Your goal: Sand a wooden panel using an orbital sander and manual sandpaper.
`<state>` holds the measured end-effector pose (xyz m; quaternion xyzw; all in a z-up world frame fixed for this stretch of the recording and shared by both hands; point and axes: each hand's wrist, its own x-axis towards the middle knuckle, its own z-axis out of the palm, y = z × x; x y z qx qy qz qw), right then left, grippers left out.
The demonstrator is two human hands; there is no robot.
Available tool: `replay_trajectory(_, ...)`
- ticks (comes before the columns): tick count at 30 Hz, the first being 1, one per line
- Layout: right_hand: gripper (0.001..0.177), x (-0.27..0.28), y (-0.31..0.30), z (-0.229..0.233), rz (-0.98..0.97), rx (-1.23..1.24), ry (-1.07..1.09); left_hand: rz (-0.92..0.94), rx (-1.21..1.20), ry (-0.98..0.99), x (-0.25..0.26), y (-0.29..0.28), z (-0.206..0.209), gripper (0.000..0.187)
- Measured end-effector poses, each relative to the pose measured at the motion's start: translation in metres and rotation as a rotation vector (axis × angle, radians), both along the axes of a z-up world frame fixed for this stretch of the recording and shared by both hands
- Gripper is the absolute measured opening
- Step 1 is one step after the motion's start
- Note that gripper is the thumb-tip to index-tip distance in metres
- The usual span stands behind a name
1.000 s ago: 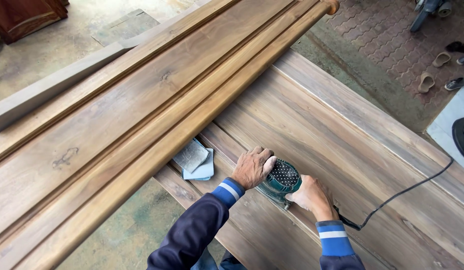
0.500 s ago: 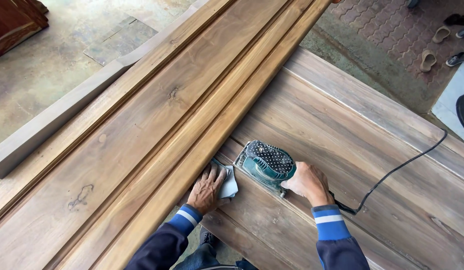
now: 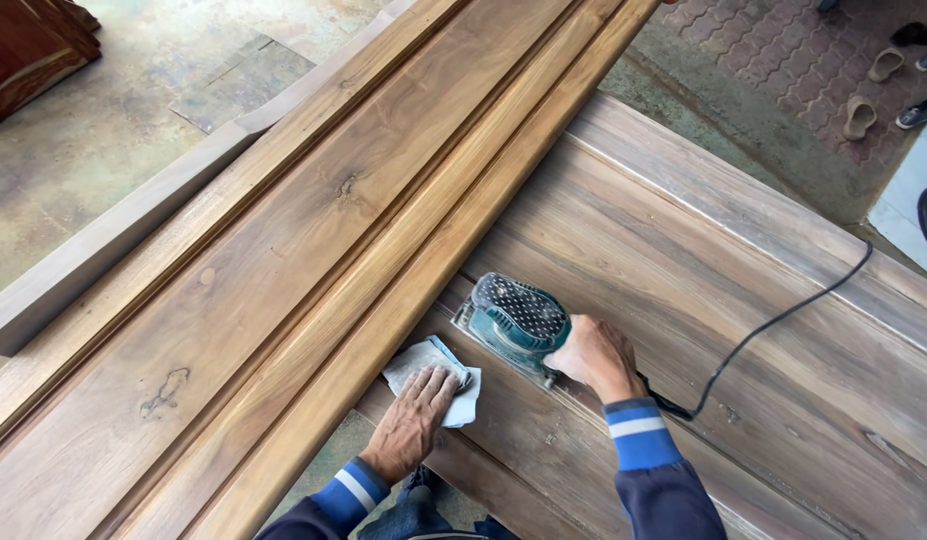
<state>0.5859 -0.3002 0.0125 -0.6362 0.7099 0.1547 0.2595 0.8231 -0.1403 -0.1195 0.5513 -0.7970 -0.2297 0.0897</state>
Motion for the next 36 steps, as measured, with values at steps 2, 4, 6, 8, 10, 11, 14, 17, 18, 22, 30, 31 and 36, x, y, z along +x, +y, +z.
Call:
replay_trajectory(2, 0.059, -0.026, 0.008, -0.017, -0.027, 0.028, -0.002, 0.013, -0.013, 0.038, -0.005, 0.001, 0.009, 0.070)
replay_trajectory(4, 0.063, -0.048, 0.016, -0.014, -0.062, 0.053, -0.003, 0.018, -0.031, 0.078, -0.009, -0.001, 0.016, 0.074)
replay_trajectory(6, 0.062, -0.067, 0.030, 0.004, -0.109, 0.061, 0.038, 0.091, -0.199, 0.132, -0.017, -0.003, 0.015, 0.072)
replay_trajectory(8, 0.064, -0.111, 0.039, -0.018, -0.137, 0.067, 0.043, 0.136, -0.258, 0.240, -0.025, -0.022, 0.032, 0.070)
replay_trajectory(10, 0.065, -0.151, 0.052, -0.032, -0.167, 0.073, 0.048, 0.181, -0.314, 0.350, -0.047, -0.043, 0.046, 0.067)
replay_trajectory(11, 0.060, -0.167, 0.058, -0.035, -0.200, 0.080, 0.012, 0.204, -0.341, 0.386, -0.065, -0.056, 0.051, 0.069)
replay_trajectory(14, 0.053, -0.204, 0.075, -0.032, -0.270, 0.107, -0.038, 0.136, -0.335, 0.458, -0.135, -0.086, 0.081, 0.074)
replay_trajectory(17, 0.056, -0.232, 0.088, -0.032, -0.294, 0.103, -0.039, -0.026, -0.345, 0.471, -0.208, -0.105, 0.100, 0.073)
replay_trajectory(18, 0.060, -0.241, 0.093, -0.034, -0.287, 0.082, -0.031, -0.102, -0.382, 0.446, -0.232, -0.109, 0.103, 0.070)
replay_trajectory(22, 0.074, -0.224, 0.093, -0.012, -0.293, 0.098, 0.091, -0.289, -0.212, 0.548, -0.261, -0.113, 0.100, 0.065)
replay_trajectory(30, 0.069, -0.129, 0.053, 0.000, -0.186, 0.109, 0.040, -0.291, -0.264, 0.193, -0.196, -0.150, 0.067, 0.041)
replay_trajectory(31, 0.069, -0.116, 0.045, -0.002, -0.180, 0.110, 0.035, -0.286, -0.263, 0.186, -0.181, -0.155, 0.066, 0.041)
replay_trajectory(36, 0.069, -0.049, 0.006, 0.000, -0.077, 0.045, 0.021, -0.150, -0.342, 0.130, -0.112, -0.179, 0.059, 0.042)
